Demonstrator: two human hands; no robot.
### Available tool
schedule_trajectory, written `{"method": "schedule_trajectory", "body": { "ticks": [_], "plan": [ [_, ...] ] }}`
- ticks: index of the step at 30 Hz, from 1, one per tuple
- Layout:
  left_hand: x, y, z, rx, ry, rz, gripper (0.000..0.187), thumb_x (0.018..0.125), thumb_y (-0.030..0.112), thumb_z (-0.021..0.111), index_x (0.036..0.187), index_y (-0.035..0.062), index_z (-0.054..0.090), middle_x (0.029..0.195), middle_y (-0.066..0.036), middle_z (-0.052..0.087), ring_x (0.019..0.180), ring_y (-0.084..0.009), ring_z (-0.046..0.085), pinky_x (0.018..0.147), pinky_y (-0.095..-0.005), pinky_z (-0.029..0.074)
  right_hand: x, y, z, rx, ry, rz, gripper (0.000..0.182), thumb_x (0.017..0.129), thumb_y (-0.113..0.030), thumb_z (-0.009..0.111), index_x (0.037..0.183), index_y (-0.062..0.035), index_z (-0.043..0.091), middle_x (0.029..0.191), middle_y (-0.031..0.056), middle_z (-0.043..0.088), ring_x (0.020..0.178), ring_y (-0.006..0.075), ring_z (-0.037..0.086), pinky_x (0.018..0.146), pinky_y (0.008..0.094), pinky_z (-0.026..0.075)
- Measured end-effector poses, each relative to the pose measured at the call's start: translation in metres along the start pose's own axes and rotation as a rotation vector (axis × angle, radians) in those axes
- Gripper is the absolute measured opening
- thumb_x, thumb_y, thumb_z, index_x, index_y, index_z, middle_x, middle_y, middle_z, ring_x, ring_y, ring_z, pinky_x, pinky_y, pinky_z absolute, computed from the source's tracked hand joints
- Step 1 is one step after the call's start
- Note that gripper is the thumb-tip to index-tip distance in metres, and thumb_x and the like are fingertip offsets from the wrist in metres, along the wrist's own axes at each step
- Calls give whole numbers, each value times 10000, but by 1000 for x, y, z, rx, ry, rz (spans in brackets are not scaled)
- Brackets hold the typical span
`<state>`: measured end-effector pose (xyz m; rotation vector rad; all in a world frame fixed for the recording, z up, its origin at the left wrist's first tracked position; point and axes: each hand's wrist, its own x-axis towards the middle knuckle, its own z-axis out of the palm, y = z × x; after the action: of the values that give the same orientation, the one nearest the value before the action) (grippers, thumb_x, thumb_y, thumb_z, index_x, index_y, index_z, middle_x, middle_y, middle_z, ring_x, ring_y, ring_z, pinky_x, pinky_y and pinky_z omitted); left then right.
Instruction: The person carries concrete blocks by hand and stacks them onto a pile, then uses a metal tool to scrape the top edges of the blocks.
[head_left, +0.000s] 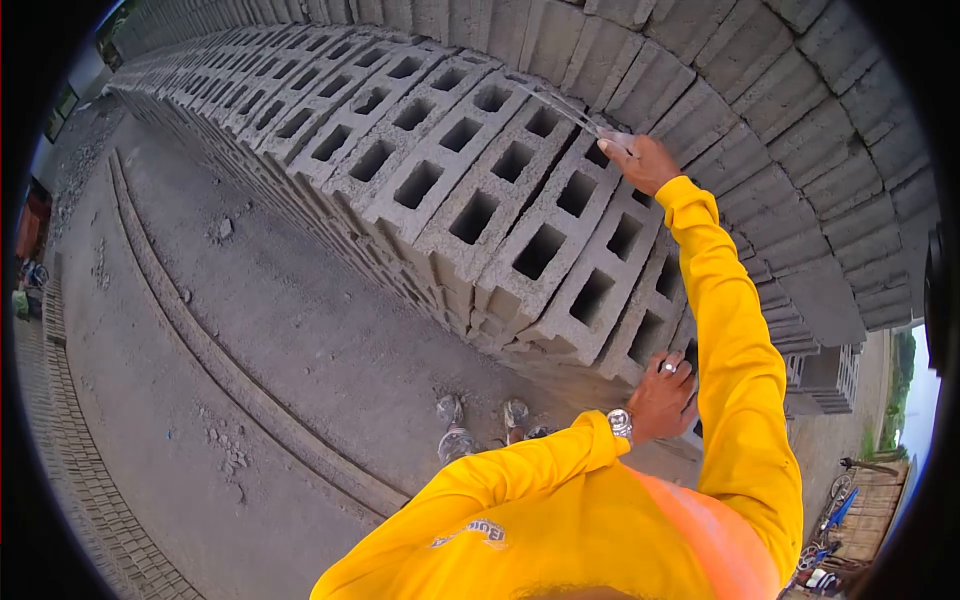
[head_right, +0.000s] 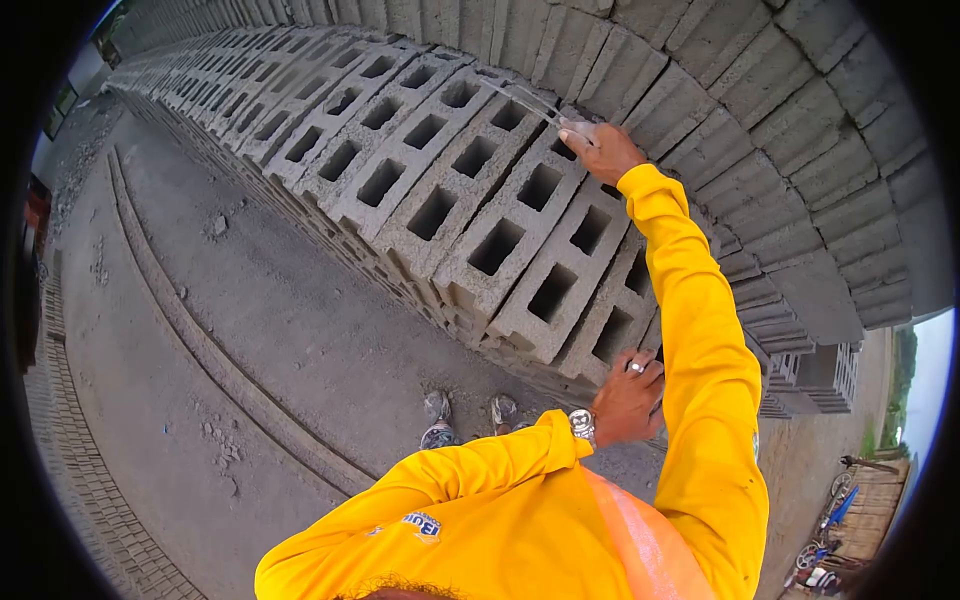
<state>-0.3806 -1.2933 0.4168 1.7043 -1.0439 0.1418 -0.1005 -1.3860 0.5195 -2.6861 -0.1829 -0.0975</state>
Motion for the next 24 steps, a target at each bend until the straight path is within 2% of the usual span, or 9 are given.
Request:
{"method": "schedule_trajectory", "body": {
  "ticks": [2, 4, 7, 9, 11, 15, 19, 22, 24],
  "plan": [
    [-2, 3, 1, -41, 20, 7, 413, 771, 237, 590, 1057, -60, 615, 1117, -220, 540, 1156, -381, 447, 1027, -535, 276, -2, -1, 13, -90, -64, 167, 454, 939, -376, 546, 1226, -31, 612, 1200, 206, 619, 1157, 342, 577, 973, 355, 442],
    [-4, -2, 2, -61, 38, 20, 446, 767, 237, 585, 1100, -60, 604, 1121, -224, 545, 1167, -381, 444, 1034, -541, 266, -3, 6, 8, -127, 7, 253, 456, 937, -384, 547, 1218, -31, 618, 1177, 207, 631, 1132, 342, 591, 969, 354, 443],
    [-7, -3, 3, -77, 4, -26, 357, 779, 224, 587, 989, -60, 640, 1078, -232, 560, 1175, -384, 447, 1035, -532, 269, -21, -8, -21, -153, -2, 314, 475, 933, -408, 549, 1201, -24, 629, 1116, 197, 663, 1054, 324, 627, 953, 353, 455],
    [-3, -1, 0, -66, 12, -14, 289, 801, 222, 577, 876, -46, 655, 1042, -223, 562, 1152, -378, 466, 1029, -525, 274, -56, 3, -36, -117, 94, 332, 493, 932, -430, 545, 1198, -25, 633, 1090, 188, 675, 1024, 300, 641, 924, 346, 466],
    [3, -2, 0, -30, 48, 1, 272, 788, 232, 602, 862, -26, 645, 987, -185, 573, 1118, -365, 490, 994, -503, 308, -109, 29, -51, -100, 235, 359, 507, 932, -451, 541, 1195, -28, 638, 1074, 181, 683, 1008, 263, 650, 892, 336, 473],
    [2, 7, 7, 53, 69, 5, 251, 778, 244, 621, 845, 3, 644, 936, -140, 588, 1082, -334, 510, 944, -484, 341, -221, 52, -93, 140, 221, 700, 521, 929, -472, 543, 1193, -34, 642, 1047, 172, 690, 987, 208, 651, 872, 305, 465],
    [8, 17, 14, 182, 98, -8, 221, 766, 242, 639, 840, 33, 643, 940, -115, 592, 1057, -302, 520, 912, -469, 358, -299, 99, -74, 72, 305, 492, 517, 933, -451, 546, 1208, -19, 619, 1052, 188, 684, 987, 259, 655, 896, 308, 462],
    [8, 16, 25, 240, 135, 16, 186, 753, 215, 656, 844, 53, 643, 942, -90, 599, 1034, -295, 535, 900, -458, 368, -340, 143, -59, -5, 351, 442, 502, 935, -432, 546, 1212, -19, 610, 1070, 194, 675, 1010, 302, 646, 911, 318, 457],
    [7, 15, 32, 273, 152, 55, 168, 740, 198, 671, 846, 71, 643, 947, -65, 610, 1014, -290, 550, 889, -449, 374, -371, 177, -51, 39, 468, 638, 483, 925, -414, 572, 1202, -20, 618, 1053, 183, 680, 982, 310, 647, 905, 324, 459]
  ]
}}
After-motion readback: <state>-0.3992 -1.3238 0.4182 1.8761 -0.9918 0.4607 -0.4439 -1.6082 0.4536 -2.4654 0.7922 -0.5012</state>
